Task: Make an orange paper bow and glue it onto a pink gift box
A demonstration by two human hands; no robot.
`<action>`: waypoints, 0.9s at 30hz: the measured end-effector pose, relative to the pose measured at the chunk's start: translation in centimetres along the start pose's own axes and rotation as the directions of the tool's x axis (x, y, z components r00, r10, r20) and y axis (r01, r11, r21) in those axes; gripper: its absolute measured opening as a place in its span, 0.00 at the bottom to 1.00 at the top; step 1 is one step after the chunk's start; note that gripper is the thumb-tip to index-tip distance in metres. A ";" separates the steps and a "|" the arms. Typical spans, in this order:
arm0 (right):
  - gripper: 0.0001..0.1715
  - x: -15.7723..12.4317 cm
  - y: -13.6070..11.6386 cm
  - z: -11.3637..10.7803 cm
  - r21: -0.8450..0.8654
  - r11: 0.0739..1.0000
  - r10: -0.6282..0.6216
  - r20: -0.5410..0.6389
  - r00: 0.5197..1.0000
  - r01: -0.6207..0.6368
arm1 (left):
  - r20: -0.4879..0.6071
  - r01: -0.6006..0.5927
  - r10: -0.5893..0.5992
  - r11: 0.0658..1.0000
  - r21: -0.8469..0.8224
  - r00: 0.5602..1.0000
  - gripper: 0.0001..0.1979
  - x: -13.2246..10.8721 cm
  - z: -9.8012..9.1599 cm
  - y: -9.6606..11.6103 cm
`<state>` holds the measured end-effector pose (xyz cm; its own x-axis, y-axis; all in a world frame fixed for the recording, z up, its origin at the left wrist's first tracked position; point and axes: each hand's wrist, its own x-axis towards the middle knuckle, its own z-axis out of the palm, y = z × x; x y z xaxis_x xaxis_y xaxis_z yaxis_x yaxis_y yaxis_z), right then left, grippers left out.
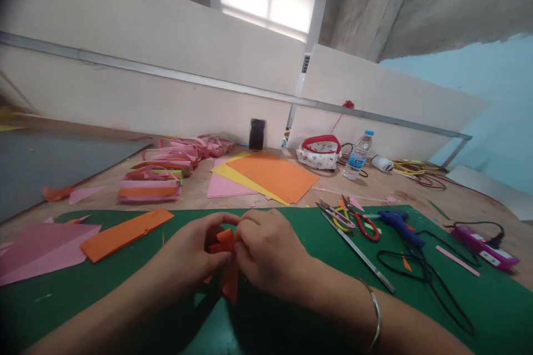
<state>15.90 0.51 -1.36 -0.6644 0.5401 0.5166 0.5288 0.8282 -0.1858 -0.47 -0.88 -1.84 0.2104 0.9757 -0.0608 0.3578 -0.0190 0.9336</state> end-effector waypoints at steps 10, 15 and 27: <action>0.07 0.2 0.0 0.1 0.083 0.983 0.156 0.080 0.984 -0.163 | 0.066 0.049 -0.043 0.995 -0.086 0.997 0.19 -0.1 -0.4 0.4; 0.06 0.3 0.1 -0.2 0.122 0.973 0.182 0.108 0.977 -0.195 | 0.114 0.050 -0.027 0.976 -0.210 0.993 0.19 0.4 -0.3 -0.4; 0.07 0.5 0.2 -0.4 0.138 0.962 0.219 0.128 0.967 -0.236 | 0.146 0.062 -0.014 0.944 -0.325 0.989 0.20 0.5 -0.5 -0.7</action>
<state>15.84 0.89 -0.80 -0.5945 0.7231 0.3517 0.5924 0.6896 -0.4164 -1.11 -0.25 -2.38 0.3363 0.9334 -0.1251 0.0550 0.1131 0.9921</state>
